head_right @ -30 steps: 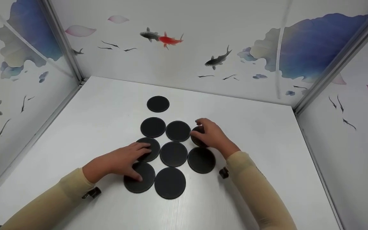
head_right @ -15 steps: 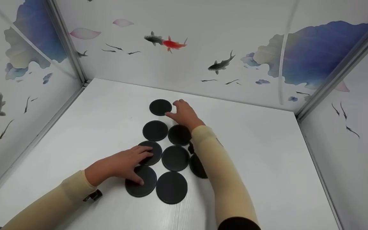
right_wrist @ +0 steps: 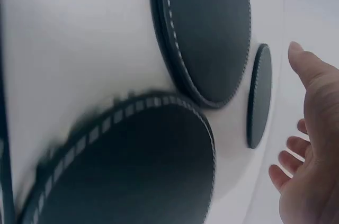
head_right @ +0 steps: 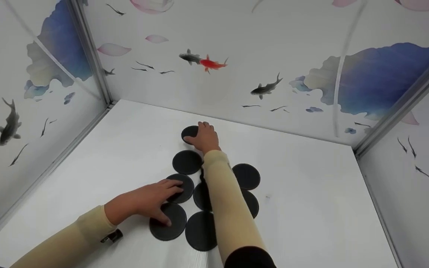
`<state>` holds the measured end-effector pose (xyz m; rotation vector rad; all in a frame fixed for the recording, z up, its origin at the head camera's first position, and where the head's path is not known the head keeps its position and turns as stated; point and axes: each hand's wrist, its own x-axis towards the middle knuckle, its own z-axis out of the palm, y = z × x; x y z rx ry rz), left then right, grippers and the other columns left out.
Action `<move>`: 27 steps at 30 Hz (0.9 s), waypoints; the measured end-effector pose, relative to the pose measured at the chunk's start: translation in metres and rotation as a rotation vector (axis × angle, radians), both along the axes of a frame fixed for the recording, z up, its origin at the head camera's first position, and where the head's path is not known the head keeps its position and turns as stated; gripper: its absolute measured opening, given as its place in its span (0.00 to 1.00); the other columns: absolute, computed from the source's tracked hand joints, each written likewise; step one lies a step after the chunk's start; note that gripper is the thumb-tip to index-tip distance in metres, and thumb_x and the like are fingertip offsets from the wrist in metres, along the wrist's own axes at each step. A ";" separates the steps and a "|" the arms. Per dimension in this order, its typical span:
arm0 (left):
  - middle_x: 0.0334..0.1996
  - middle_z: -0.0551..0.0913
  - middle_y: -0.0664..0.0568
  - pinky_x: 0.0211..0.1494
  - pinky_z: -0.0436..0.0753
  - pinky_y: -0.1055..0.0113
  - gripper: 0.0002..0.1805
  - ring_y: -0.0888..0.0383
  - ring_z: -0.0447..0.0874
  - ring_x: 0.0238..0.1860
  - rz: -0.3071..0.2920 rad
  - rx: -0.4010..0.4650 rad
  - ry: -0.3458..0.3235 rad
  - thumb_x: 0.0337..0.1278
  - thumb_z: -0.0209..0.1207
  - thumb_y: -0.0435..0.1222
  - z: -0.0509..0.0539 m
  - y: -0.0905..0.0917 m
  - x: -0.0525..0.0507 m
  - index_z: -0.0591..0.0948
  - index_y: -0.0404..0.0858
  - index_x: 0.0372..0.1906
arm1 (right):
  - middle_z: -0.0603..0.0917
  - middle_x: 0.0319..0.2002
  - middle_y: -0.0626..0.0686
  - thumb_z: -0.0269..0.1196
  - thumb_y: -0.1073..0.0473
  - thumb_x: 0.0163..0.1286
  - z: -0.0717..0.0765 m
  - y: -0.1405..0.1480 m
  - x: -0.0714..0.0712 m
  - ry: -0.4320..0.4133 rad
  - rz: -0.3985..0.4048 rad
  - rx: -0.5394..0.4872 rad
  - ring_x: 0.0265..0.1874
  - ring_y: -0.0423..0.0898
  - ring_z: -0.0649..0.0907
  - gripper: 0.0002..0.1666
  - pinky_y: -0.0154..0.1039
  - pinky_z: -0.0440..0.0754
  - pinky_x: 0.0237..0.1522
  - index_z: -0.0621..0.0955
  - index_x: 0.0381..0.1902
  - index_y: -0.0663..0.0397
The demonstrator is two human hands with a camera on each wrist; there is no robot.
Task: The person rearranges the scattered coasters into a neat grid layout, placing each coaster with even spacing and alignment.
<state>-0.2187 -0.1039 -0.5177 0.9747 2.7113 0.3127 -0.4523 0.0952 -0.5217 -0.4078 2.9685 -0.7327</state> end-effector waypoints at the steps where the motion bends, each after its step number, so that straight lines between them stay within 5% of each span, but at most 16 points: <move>1: 0.84 0.66 0.47 0.81 0.72 0.55 0.59 0.47 0.64 0.83 -0.001 0.000 -0.001 0.51 0.80 0.65 -0.001 0.000 0.000 0.72 0.40 0.83 | 0.60 0.87 0.63 0.70 0.31 0.75 -0.004 -0.002 -0.001 -0.010 -0.012 -0.005 0.86 0.63 0.60 0.61 0.56 0.61 0.85 0.60 0.88 0.60; 9: 0.85 0.65 0.49 0.82 0.70 0.54 0.59 0.49 0.62 0.85 0.016 0.011 -0.038 0.51 0.80 0.65 -0.003 0.000 0.000 0.71 0.43 0.83 | 0.57 0.86 0.69 0.73 0.29 0.69 -0.024 -0.010 -0.009 -0.056 -0.047 -0.011 0.86 0.65 0.60 0.72 0.55 0.61 0.85 0.53 0.88 0.68; 27: 0.85 0.65 0.48 0.82 0.70 0.56 0.58 0.49 0.63 0.84 0.004 0.005 -0.020 0.51 0.81 0.65 0.000 0.000 -0.002 0.72 0.42 0.83 | 0.64 0.81 0.73 0.78 0.31 0.66 -0.022 -0.015 -0.012 -0.053 -0.040 0.008 0.82 0.67 0.66 0.72 0.56 0.66 0.82 0.57 0.86 0.72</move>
